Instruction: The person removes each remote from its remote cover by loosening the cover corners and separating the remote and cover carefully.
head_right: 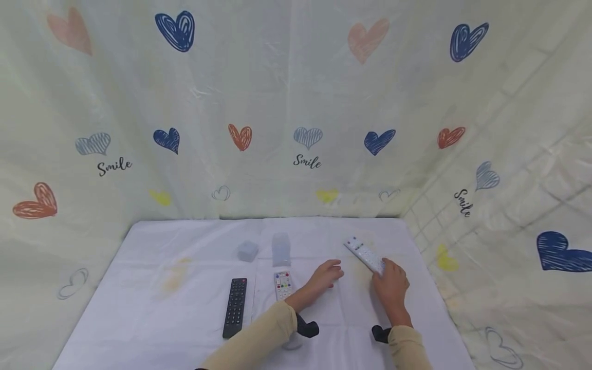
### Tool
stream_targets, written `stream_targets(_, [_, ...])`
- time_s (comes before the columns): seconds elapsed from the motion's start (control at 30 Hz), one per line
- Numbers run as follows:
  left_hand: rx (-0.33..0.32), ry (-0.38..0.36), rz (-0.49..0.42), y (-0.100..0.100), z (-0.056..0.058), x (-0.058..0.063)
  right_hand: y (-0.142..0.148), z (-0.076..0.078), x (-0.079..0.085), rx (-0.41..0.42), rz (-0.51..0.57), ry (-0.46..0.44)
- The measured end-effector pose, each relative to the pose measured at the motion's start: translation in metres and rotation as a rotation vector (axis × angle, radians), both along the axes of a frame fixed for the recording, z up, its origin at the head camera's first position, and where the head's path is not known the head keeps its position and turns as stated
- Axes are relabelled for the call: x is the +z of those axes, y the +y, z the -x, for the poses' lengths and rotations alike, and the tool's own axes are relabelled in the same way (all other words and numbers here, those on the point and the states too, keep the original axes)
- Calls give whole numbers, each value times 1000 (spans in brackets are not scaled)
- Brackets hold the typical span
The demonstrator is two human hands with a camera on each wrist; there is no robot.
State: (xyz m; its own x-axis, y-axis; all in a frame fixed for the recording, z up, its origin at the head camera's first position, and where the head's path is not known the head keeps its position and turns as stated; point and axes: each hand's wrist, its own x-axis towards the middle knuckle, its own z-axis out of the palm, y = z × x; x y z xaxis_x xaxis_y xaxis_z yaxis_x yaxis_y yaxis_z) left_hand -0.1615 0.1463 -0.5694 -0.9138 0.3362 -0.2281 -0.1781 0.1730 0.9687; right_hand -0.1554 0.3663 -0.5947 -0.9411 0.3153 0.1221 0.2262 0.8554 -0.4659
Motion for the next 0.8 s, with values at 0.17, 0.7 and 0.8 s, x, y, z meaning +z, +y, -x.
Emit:
stream_targets(0.17, [-80,82,230,10,3,-1,6,-4,-5,22,23,-71])
stream_targets(0.7, [-391,864,1133,32,11,9,21,-16,-12,99,94,118])
stream_targets(0.8, [-390,983,1201,31,14,10,20,-23,-10,75,170,156])
